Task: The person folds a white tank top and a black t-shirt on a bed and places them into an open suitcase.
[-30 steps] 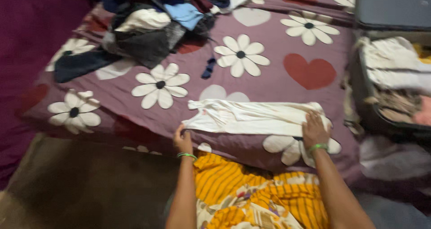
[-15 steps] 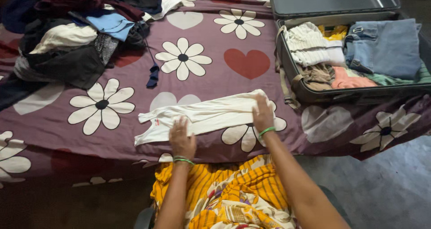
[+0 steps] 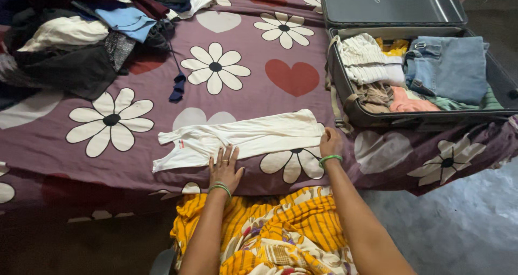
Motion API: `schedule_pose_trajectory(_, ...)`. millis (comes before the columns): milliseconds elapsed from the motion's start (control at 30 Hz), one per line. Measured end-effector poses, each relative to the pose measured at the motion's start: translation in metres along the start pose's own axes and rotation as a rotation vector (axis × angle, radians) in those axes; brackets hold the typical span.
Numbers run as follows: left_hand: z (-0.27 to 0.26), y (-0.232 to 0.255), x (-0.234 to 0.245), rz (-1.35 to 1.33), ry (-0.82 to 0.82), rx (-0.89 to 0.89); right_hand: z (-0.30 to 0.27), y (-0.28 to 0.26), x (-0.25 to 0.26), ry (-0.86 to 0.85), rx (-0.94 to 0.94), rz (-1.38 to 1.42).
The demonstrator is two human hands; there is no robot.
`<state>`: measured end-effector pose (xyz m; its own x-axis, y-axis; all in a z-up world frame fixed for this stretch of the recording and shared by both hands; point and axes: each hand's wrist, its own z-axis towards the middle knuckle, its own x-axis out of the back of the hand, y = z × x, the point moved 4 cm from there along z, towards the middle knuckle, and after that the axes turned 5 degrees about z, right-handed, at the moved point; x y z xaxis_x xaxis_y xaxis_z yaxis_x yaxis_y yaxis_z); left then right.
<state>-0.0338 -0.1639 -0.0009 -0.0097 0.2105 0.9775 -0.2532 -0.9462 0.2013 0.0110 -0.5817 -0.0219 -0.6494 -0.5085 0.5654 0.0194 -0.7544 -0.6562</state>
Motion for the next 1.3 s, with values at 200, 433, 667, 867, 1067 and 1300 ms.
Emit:
schedule_pose_trajectory(200,0.002,-0.001,-0.004,-0.003,0.002,0.004,0.033,0.000,-0.015,-0.204,-0.161,-0.139)
schedule_pose_trajectory(433,0.003,-0.002,-0.011,-0.013,-0.038,0.022,0.032,0.004,-0.033,-0.387,-0.721,0.394)
schedule_pose_trajectory(667,0.002,-0.001,-0.009,-0.025,-0.075,0.041,0.035,-0.007,-0.027,-0.157,-0.408,0.232)
schedule_pose_trajectory(867,0.003,-0.004,-0.015,-0.021,-0.051,0.030,0.027,-0.068,-0.043,-0.063,-0.039,0.052)
schedule_pose_trajectory(1067,0.006,-0.006,-0.026,-0.013,-0.024,0.023,-0.004,-0.163,-0.062,-0.228,0.084,0.085)
schedule_pose_trajectory(1300,0.004,-0.007,-0.029,0.009,0.029,-0.009,-0.047,-0.225,-0.080,-0.341,0.167,0.150)
